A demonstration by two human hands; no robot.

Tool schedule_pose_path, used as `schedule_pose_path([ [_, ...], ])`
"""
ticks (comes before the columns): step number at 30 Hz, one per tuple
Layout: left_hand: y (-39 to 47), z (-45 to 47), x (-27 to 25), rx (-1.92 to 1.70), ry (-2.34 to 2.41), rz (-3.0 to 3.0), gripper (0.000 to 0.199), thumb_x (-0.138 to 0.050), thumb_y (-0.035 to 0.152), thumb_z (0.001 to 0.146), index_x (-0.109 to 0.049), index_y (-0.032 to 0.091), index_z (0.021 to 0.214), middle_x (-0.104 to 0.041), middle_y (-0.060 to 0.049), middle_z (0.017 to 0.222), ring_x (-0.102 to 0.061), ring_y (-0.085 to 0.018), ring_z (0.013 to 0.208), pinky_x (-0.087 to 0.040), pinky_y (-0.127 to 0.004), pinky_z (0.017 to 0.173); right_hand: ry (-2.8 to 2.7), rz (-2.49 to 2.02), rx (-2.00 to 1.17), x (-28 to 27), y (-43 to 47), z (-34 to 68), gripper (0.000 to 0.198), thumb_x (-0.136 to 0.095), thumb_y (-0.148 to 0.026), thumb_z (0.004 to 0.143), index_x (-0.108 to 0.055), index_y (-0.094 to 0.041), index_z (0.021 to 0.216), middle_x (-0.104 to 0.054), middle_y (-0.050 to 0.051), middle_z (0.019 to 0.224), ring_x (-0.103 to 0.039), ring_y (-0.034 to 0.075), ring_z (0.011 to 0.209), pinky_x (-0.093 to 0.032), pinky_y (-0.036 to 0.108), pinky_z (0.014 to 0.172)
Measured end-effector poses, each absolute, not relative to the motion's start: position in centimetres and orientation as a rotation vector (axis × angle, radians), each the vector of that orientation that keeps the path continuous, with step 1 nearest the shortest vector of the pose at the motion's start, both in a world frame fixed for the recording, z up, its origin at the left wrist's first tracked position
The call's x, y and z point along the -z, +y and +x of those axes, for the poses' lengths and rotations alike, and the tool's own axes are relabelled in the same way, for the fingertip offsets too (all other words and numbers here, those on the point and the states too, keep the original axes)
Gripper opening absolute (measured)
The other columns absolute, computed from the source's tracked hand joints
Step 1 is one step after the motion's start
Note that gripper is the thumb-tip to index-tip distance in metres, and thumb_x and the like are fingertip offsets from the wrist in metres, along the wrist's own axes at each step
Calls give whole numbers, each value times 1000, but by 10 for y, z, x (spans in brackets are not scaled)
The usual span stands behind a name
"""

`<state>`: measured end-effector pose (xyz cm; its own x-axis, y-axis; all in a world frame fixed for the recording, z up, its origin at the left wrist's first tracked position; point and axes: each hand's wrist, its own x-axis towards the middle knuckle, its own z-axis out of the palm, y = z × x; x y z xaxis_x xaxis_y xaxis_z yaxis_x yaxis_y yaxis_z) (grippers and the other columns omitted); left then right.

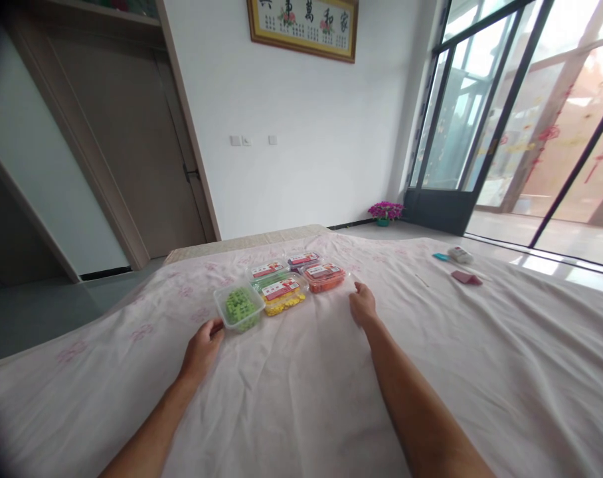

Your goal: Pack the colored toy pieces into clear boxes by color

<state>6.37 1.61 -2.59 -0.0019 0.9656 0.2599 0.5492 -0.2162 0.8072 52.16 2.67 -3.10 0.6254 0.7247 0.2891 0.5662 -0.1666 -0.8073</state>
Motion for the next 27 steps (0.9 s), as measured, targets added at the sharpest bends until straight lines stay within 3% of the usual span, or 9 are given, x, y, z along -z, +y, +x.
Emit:
schedule_pose_path([
  [7, 0, 50, 22, -960, 1509, 2198, 39, -44, 17, 81, -62, 14, 115, -60, -12, 127, -54, -20, 121, -38, -33, 107, -1359, -1963, -53, 33, -6, 500, 63, -47, -8, 67, -58, -11, 129, -60, 15, 127, -59, 23, 111, -41, 30, 100],
  [12, -24, 14, 16, -699, 1481, 2434, 43, -42, 28, 87, -60, 19, 126, -52, -8, 140, -47, -21, 130, -32, -36, 113, -1624, -2009, 139, 33, -18, 489, 50, -46, -7, 73, -66, -17, 117, -64, 12, 122, -55, 24, 115, -38, 32, 101],
  [18, -41, -65, 20, -573, 1663, 2438, 48, -36, 37, 91, -56, 21, 132, -47, -6, 145, -43, -20, 133, -29, -34, 113, -1679, -2020, 151, 30, -20, 486, 46, -45, -9, 75, -69, -17, 113, -63, 11, 124, -55, 25, 115, -38, 32, 100],
  [20, -42, -92, 23, -526, 1827, 2410, 49, -36, 38, 90, -55, 22, 132, -49, -7, 143, -40, -22, 134, -25, -39, 114, -1679, -2010, 138, 30, -20, 487, 46, -47, -10, 74, -70, -18, 114, -63, 11, 124, -55, 24, 115, -37, 32, 101],
  [24, -38, -129, 26, -432, 2328, 2072, 51, -31, 45, 91, -50, 27, 135, -45, -9, 146, -37, -31, 134, -17, -63, 108, -1669, -2018, 119, 30, -20, 487, 47, -46, -10, 75, -69, -17, 114, -63, 11, 125, -54, 24, 116, -36, 31, 102],
  [27, -34, -139, 27, -377, 2460, 1889, 57, -25, 50, 91, -45, 26, 139, -41, -12, 149, -36, -33, 135, -19, -67, 104, -1672, -2023, 119, 29, -21, 486, 47, -45, -11, 75, -69, -16, 115, -63, 12, 125, -54, 25, 116, -38, 33, 101],
])
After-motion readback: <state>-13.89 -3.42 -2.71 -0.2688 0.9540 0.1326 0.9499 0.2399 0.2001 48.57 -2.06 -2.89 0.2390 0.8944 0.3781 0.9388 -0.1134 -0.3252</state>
